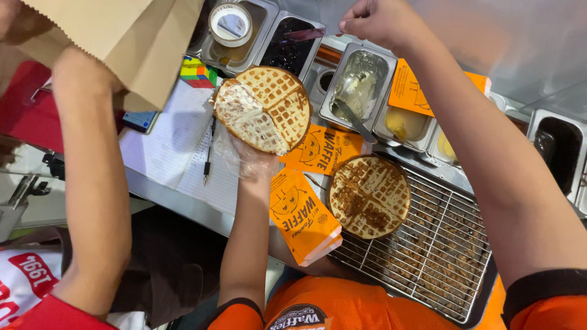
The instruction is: The person assembles waffles by spreading chocolate and fruit toppings, placing sliced bananas, and adding marshmallows. They use a knife and tongs to handle the waffles and toppings on a metal rack in a commercial kitchen.
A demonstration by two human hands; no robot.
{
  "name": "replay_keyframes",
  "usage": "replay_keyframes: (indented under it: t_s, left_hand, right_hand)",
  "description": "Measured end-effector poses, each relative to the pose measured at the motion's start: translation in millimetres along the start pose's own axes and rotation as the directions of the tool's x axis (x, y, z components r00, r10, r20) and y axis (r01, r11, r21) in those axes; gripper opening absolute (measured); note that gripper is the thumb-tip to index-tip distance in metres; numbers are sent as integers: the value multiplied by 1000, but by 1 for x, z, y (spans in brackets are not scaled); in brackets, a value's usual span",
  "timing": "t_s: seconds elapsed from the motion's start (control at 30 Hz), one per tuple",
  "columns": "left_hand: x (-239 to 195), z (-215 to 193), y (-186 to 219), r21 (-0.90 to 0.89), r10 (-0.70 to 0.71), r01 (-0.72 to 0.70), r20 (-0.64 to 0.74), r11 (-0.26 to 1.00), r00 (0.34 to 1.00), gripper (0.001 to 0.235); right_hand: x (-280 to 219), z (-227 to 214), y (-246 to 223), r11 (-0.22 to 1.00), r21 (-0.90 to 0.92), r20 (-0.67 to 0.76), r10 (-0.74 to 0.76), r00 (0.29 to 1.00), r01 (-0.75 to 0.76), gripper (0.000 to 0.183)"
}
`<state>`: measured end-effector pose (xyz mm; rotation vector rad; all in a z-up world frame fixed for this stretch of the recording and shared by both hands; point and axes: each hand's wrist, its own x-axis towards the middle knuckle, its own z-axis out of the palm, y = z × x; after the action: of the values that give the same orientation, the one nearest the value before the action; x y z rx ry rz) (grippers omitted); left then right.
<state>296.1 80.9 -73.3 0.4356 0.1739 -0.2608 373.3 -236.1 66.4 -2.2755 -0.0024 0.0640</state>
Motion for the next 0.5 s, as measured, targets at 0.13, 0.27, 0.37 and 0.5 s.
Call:
replay_keyframes:
  t_s: [0.13, 0.27, 0.37, 0.5]
  left_hand:
    - [12, -19, 6, -244, 0, 43, 172, 969, 985, 78]
    - [-4, -53, 11, -539, -214, 404, 381, 739, 900, 76]
    - [-19, -77, 15, -162, 26, 10, 222, 987, 975, 76]
    - [-33, -73, 23, -4, 130, -132, 219, 991, 967, 76]
  right_hand:
    - [-15, 1, -14, 875, -409, -115, -332, 936, 260, 16]
    - [-14, 30, -28, 660, -721, -40, -343, 938, 211, 14]
    - [1, 61, -35, 584, -774, 47, -334, 941, 246, 13]
    - [17, 86, -29, 665, -717, 39, -261, 964, 210, 13]
